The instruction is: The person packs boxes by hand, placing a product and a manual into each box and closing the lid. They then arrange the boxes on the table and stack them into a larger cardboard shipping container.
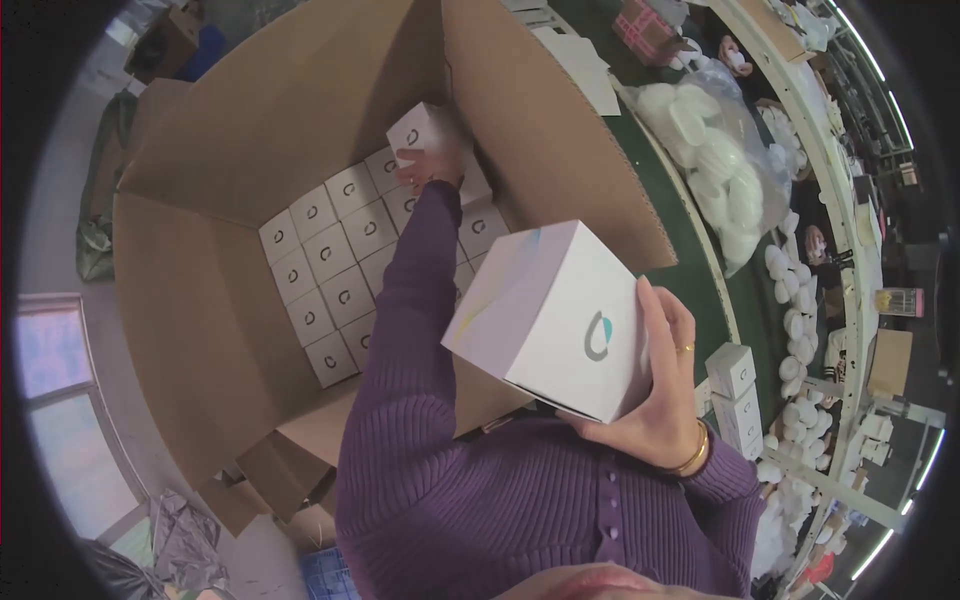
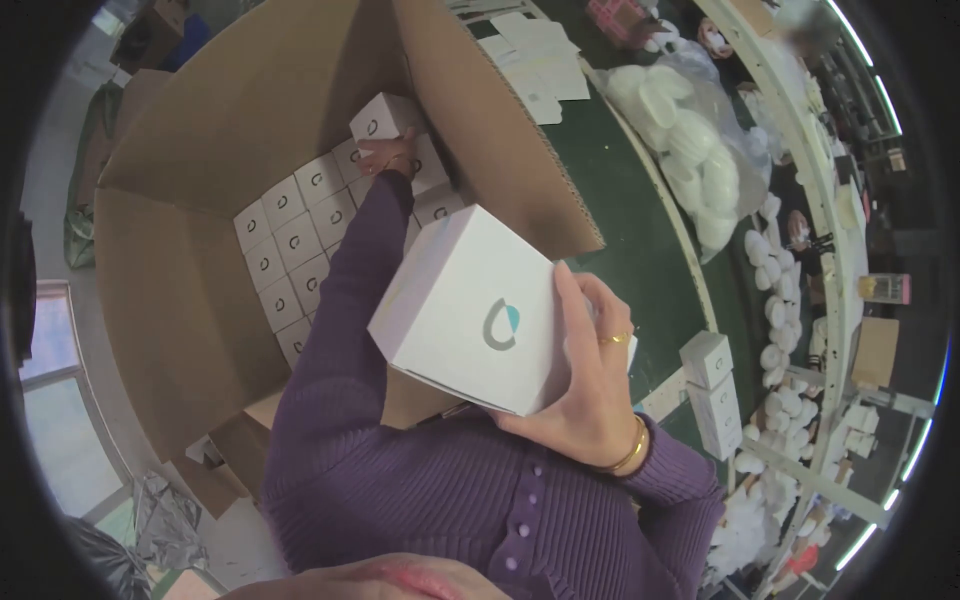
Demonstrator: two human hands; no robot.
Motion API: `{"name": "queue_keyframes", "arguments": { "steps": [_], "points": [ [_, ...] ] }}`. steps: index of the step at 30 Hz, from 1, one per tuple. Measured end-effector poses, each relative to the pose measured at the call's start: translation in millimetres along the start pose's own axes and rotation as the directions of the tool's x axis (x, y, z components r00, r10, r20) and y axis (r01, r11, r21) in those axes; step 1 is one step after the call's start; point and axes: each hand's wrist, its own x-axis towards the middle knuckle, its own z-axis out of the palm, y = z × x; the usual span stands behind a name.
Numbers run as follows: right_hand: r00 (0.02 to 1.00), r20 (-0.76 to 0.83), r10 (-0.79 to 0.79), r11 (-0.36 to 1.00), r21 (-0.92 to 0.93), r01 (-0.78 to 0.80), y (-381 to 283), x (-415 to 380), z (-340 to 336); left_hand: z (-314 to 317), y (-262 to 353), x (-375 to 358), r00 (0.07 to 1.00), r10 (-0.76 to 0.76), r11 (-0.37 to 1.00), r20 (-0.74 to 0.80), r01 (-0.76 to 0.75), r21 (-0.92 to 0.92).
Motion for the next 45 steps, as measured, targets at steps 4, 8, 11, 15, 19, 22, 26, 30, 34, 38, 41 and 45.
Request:
{"name": "queue_keyframes", "arguments": {
  "steps": [4, 8, 11, 15, 19, 22, 26, 30, 34, 38, 41, 45],
  "points": [
    [0.998, 0.008, -0.059, 0.998, -0.030, 0.059, -13, 23, 16, -19, -9, 11, 0.985, 0.145, 0.988, -0.095, -0.139, 0.066],
    [0.994, 0.026, -0.102, 0.993, -0.058, 0.103, -16, 37, 35, -3, -12, 27, 0.928, 0.346, 0.932, -0.140, -0.323, 0.165],
    [0.996, 0.010, -0.089, 0.993, -0.072, 0.089, -19, 46, 44, 8, -20, 23, 0.908, 0.419, 0.907, 0.006, -0.418, -0.061],
    [0.999, -0.014, -0.030, 0.993, -0.111, 0.029, -23, 65, 45, -2, -45, 44, 0.891, 0.447, 0.889, 0.075, -0.433, -0.149],
    [0.997, -0.081, -0.003, 0.987, -0.163, -0.011, -27, 87, 56, -22, -91, 53, 0.719, 0.311, 0.921, 0.621, -0.067, -0.384],
    [0.991, -0.086, 0.103, 0.984, -0.135, -0.114, -34, 108, 69, -56, -102, 25, 0.350, 0.579, 0.729, 0.737, 0.182, -0.659],
    [0.961, -0.038, 0.272, 0.959, -0.067, -0.274, -42, 131, 85, -36, -85, 25, 0.150, 0.762, 0.538, 0.630, 0.396, -0.745],
    [0.929, 0.008, 0.369, 0.929, -0.044, -0.368, -33, 152, 114, -19, -107, 49, 0.308, 0.616, 0.556, 0.725, 0.483, -0.677],
    [0.873, 0.003, 0.488, 0.870, -0.090, -0.485, -13, 167, 150, -47, -118, 62, 0.444, 0.388, 0.634, 0.808, 0.508, -0.584],
    [0.817, 0.013, 0.577, 0.804, -0.185, -0.565, 6, 168, 186, -146, -118, 33, 0.499, 0.186, 0.773, 0.846, 0.458, -0.440],
    [0.733, 0.045, 0.678, 0.720, -0.242, -0.651, 24, 157, 213, -183, -115, -1, 0.378, 0.216, 0.908, 0.900, 0.261, -0.328],
    [0.737, -0.031, 0.675, 0.693, -0.313, -0.649, 37, 155, 234, -170, -122, -24, 0.216, 0.214, 0.950, 0.953, 0.180, -0.254]
  ]
}}
